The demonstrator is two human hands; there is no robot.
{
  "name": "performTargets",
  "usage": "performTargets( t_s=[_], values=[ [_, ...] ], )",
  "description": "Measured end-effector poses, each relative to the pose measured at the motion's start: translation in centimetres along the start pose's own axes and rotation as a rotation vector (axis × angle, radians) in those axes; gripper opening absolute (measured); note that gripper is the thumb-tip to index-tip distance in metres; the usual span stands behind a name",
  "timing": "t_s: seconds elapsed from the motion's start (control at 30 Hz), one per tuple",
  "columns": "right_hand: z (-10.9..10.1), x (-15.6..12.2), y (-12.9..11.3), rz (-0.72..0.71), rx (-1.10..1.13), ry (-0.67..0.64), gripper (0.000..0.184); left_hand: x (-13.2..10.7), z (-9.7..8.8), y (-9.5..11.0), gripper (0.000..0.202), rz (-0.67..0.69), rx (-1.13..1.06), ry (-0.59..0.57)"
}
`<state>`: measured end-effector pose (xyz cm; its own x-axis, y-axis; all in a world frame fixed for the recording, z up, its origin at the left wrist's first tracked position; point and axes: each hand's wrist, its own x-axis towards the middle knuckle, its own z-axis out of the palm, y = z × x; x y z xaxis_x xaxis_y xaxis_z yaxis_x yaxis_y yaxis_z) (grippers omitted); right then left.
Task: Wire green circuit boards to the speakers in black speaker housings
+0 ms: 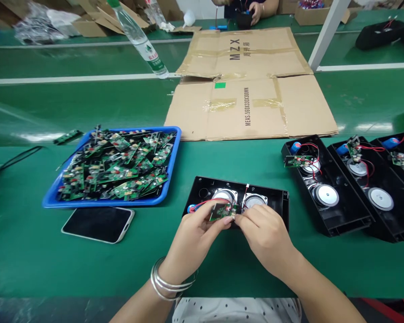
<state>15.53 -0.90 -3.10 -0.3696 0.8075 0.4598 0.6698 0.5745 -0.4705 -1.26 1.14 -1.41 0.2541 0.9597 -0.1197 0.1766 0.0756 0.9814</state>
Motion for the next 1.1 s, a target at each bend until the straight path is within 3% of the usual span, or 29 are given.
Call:
performTargets(
  t_s=[0.17,0.3,0.5,0.67,0.77,0.93,1.03,1.1],
  values=[
    [0.0,0.0,-0.1,0.211,0.083,-0.046,0.023,-0.3,-0.5,0.0,0.014,0.168,0.183,-0.049],
    [-0.1,0.3,-0.5,0.256,0.11,-0.03,0.025,-0.4,-0.4,-0.2,0.015,0.24,0.268,-0.061],
    [0.1,0.5,-0.3,0.351,0.12,0.061,0.02,-0.5,-0.3,-0.3,0.012,0.192,0.181,-0.046],
    [0.5,0.3,-0.1,0.38,0.04,-0.017,0.03,-0.8,-0.5,0.0,0.013,0.165,0.163,0.063],
    [0.2,0.3,-0.2,0.411,0.184,-0.009,0.018,-0.9,-0.5,0.2,0.014,0.171,0.208,0.103],
    [-0.4,0.5,-0.5,0.642,0.392,0.041,0.013,-0.8,-0.5,0.6,0.014,0.109,0.217,0.091],
    [-0.5,0.6,-0.5,0.564,0.343,-0.044,0.006,-0.6,-0.4,0.7,0.015,0.068,0.222,0.089],
    [-0.4,0.7,-0.3,0.461,0.306,-0.098,0.014,-0.5,-0.4,0.7,0.015,0.08,0.243,0.089]
  ],
)
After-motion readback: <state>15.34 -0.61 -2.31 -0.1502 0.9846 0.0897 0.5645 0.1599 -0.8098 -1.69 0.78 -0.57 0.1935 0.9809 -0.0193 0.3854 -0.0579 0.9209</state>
